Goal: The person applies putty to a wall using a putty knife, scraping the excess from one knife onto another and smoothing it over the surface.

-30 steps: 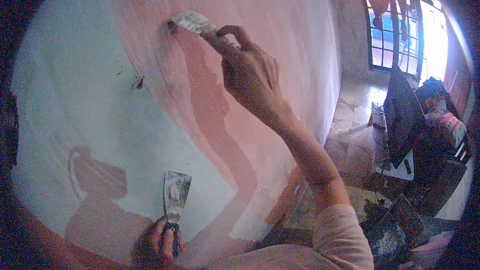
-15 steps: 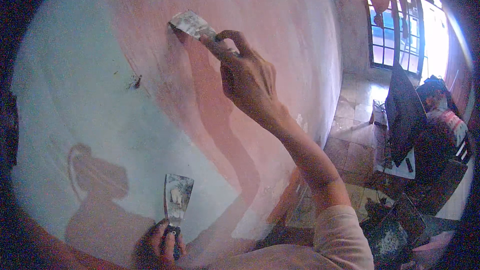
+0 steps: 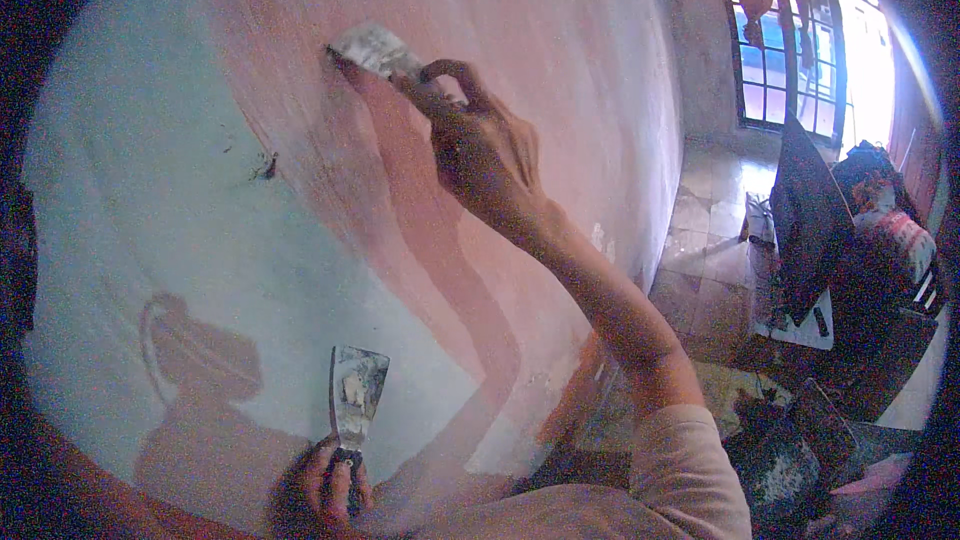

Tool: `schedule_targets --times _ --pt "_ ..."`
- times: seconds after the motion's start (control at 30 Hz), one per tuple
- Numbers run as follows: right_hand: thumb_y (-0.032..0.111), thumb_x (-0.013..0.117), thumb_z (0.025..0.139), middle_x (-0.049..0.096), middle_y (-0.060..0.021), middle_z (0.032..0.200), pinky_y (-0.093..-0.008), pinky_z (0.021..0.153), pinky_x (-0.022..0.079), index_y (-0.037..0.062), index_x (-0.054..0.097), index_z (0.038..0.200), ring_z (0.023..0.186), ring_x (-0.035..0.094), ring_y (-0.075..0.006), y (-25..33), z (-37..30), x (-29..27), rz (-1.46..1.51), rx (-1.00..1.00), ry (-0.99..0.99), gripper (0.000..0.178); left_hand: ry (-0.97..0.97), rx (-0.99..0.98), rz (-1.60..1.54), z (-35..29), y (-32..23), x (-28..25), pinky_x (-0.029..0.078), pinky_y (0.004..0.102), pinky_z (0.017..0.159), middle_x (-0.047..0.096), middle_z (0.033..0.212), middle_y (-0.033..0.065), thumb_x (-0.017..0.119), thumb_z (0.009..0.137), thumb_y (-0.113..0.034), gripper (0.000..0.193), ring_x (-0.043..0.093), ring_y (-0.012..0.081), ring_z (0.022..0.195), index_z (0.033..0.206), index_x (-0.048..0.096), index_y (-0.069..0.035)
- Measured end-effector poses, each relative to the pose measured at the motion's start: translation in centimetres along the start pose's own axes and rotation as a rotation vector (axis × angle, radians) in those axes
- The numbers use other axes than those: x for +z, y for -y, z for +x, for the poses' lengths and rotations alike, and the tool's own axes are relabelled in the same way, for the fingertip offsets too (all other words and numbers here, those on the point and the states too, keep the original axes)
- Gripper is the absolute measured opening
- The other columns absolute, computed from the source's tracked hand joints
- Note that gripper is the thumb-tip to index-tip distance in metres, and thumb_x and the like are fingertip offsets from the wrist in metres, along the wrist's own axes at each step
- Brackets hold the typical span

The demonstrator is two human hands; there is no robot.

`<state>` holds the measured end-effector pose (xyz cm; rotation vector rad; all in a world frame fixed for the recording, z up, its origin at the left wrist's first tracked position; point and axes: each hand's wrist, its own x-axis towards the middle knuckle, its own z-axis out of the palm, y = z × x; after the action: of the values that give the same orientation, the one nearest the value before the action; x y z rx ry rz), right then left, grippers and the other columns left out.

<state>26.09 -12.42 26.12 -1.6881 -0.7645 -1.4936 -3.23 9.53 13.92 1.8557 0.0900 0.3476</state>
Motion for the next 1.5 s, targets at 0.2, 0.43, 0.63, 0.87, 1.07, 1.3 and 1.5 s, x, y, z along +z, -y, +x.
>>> schedule_targets --times 0.2,0.43,0.63,0.87,1.07,1.3,1.5 --pt "-0.011 0.054 0.075 0.059 -0.0068 0.114 -0.0331 0.05 0.047 0.0219 0.059 0.127 0.063 0.062 -0.0206 0.3 -1.5 0.7 0.041 0.034 0.061 0.062 0.0 0.13 0.129 -0.4 2.7 -0.6 0.046 0.0313 0.053 0.056 0.076 0.0113 0.049 0.09 -0.018 0.044 0.052 0.0153 0.054 0.126 0.046 0.007" --pt "-0.011 0.055 0.076 0.058 -0.0063 0.113 -0.0322 0.05 0.047 0.0205 0.059 0.126 0.057 0.058 -0.0189 0.7 -0.2 0.5 0.072 -0.04 0.006 0.059 -0.06 0.125 0.011 0.8 0.2 -1.3 0.044 0.0288 0.049 0.055 0.076 0.0111 0.052 0.089 -0.016 0.035 0.05 0.0154 0.053 0.117 0.05 0.005" --pt "-0.006 0.056 0.077 0.056 -0.0046 0.116 -0.0354 0.05 0.048 0.0211 0.059 0.124 0.06 0.06 -0.0221 1.1 -0.5 3.0 0.049 -0.013 0.083 0.055 -0.114 -0.07 0.007 1.3 -0.5 -1.0 0.043 0.0281 0.047 0.054 0.074 0.0091 0.05 0.09 -0.018 0.035 0.049 0.0146 0.052 0.116 0.052 0.005" --pt "-0.002 0.056 0.077 0.055 -0.0028 0.118 -0.0383 0.05 0.05 0.0244 0.059 0.122 0.062 0.063 -0.0263 1.0 -1.7 -0.3 0.069 0.011 0.138 0.052 -0.072 0.066 -0.008 1.6 0.6 -1.8 0.043 0.0278 0.047 0.054 0.074 0.0093 0.047 0.091 -0.016 0.03 0.05 0.0152 0.053 0.112 0.052 0.005" --pt "-0.003 0.055 0.077 0.056 -0.0043 0.115 -0.0385 0.05 0.05 0.0227 0.059 0.122 0.061 0.062 -0.0274 1.5 1.3 0.9 0.04 -0.048 0.025 0.051 -0.017 0.074 0.086 1.3 -0.1 -1.9 0.045 0.0291 0.052 0.053 0.073 0.0094 0.047 0.092 -0.016 0.033 0.05 0.0148 0.054 0.115 0.05 0.007" --pt "-0.003 0.058 0.075 0.054 -0.0052 0.116 -0.0391 0.051 0.051 0.0218 0.058 0.123 0.064 0.063 -0.0291 2.0 -0.8 0.9 0.043 0.042 0.173 0.054 0.038 0.158 0.289 1.1 -2.6 -1.6 0.045 0.0284 0.055 0.053 0.073 0.009 0.046 0.093 -0.016 0.034 0.052 0.0148 0.058 0.119 0.047 0.006" --pt "-0.001 0.056 0.079 0.057 -0.0057 0.113 -0.0403 0.052 0.051 0.0216 0.061 0.12 0.065 0.064 -0.0296 1.5 1.6 -2.8 -0.039 -0.025 0.134 0.047 0.044 0.378 0.309 0.7 -0.4 -1.8 0.044 0.028 0.057 0.054 0.074 0.0106 0.044 0.094 -0.02 0.038 0.053 0.0154 0.06 0.122 0.045 0.005"
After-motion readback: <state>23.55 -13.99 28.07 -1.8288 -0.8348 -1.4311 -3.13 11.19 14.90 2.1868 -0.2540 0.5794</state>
